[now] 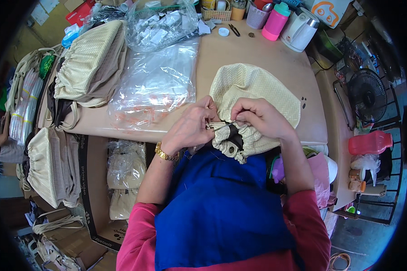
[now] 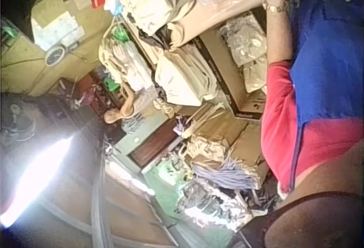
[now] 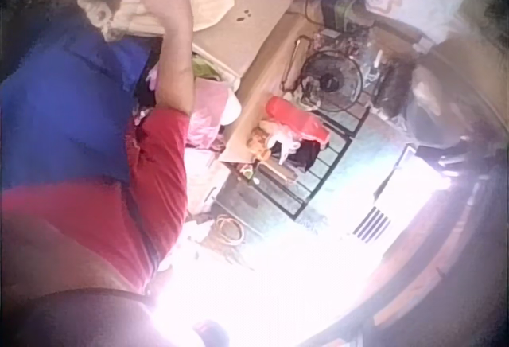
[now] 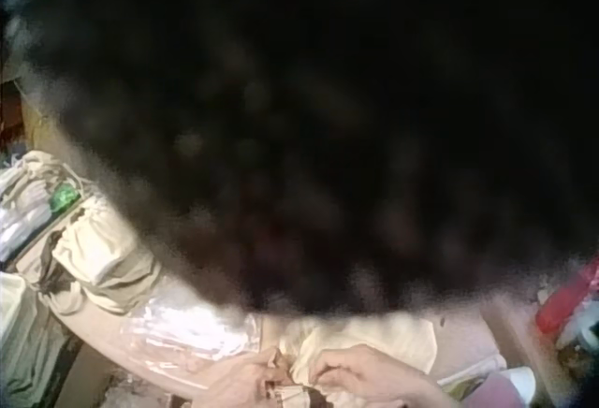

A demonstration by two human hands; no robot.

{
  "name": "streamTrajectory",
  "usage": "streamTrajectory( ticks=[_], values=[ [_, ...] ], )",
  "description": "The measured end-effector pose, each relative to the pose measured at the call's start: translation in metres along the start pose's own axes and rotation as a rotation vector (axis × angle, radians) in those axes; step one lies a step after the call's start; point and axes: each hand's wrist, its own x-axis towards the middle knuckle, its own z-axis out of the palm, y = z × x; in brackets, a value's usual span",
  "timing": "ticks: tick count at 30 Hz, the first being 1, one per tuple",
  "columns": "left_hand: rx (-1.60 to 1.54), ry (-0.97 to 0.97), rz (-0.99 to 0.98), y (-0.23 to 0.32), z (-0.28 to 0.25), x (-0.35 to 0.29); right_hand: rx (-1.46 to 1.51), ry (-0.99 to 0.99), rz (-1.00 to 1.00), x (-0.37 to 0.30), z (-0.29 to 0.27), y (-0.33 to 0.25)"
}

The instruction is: The person uses a needle and thread to sew the inner brown lining to the outer cream-colored bag by hand, making stitches along the gathered top edge.

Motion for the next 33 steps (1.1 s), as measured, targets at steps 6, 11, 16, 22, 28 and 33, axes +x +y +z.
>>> streamTrajectory(
  ticks=[6, 11, 16, 22, 28, 33],
  values=[
    [0.358, -0.106, 0.139, 0.041, -0.027, -0.028, 0.299, 0.486, -0.131, -0.059, -0.010, 0.017],
    [0.489, -0.202, 0.813, 0.049, 0.084, -0.020, 0.671, 0.772, -0.199, -0.082, -0.011, 0.047],
    [0.658, -0.260, 0.910, 0.015, 0.103, 0.007, 0.493, 0.979, -0.254, -0.106, -0.006, 0.032],
    [0.356, 0.180, 0.870, 0.070, 0.017, 0.087, 0.156, 0.979, -0.146, -0.095, 0.002, 0.019],
    [-0.345, 0.840, 0.526, 0.132, -0.038, 0.131, 0.646, 0.683, -0.404, -0.054, -0.036, -0.052],
    [-0.409, 0.694, 0.496, 0.065, 0.007, 0.100, 0.461, 0.497, -0.295, -0.056, -0.028, -0.056]
  ],
)
